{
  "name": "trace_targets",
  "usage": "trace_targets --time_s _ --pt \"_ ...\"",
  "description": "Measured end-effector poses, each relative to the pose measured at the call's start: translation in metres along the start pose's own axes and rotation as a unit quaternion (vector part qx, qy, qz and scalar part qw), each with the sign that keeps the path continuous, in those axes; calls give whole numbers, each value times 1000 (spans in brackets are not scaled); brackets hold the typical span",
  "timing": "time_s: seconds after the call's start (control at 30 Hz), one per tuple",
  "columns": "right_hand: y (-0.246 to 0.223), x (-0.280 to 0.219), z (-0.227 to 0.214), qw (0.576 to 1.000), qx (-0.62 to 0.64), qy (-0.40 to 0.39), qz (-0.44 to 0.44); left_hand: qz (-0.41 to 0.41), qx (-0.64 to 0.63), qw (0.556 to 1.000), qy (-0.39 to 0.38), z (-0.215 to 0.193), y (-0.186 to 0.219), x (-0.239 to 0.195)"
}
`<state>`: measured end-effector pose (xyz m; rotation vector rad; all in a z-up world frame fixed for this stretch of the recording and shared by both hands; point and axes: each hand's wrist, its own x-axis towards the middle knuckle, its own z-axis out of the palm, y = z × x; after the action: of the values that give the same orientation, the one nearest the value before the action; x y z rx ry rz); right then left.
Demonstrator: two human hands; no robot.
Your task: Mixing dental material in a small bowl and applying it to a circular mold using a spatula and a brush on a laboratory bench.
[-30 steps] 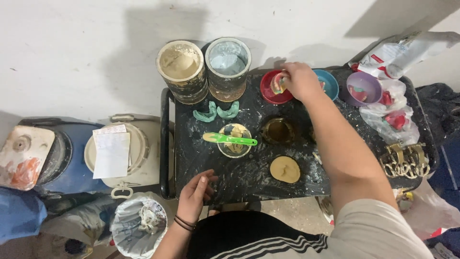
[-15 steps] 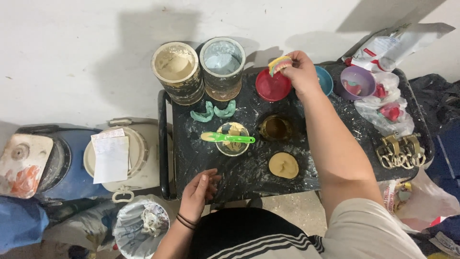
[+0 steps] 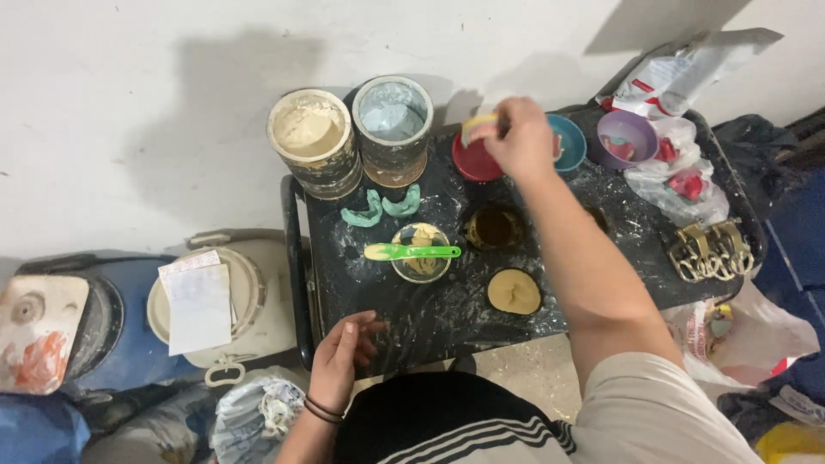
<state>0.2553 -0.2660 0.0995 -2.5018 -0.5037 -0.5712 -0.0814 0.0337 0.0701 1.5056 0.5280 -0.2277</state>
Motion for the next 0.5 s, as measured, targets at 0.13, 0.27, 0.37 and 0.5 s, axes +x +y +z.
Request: trace_targets --time_s 0.13,0.27,0.37,0.5 --pt "14 -15 17 997 7 52 47 14 -39 999 -8 -16 -14 10" --pt "-8 -21 1 961 29 -1 274 2 -10 999 -37 -20 5 10" --pt "-9 -30 -11 854 283 70 430 -12 35 994 -105 -15 9 17" --pt "24 -94 -49 641 585 189 459 64 138 959 -239 13 -14 43"
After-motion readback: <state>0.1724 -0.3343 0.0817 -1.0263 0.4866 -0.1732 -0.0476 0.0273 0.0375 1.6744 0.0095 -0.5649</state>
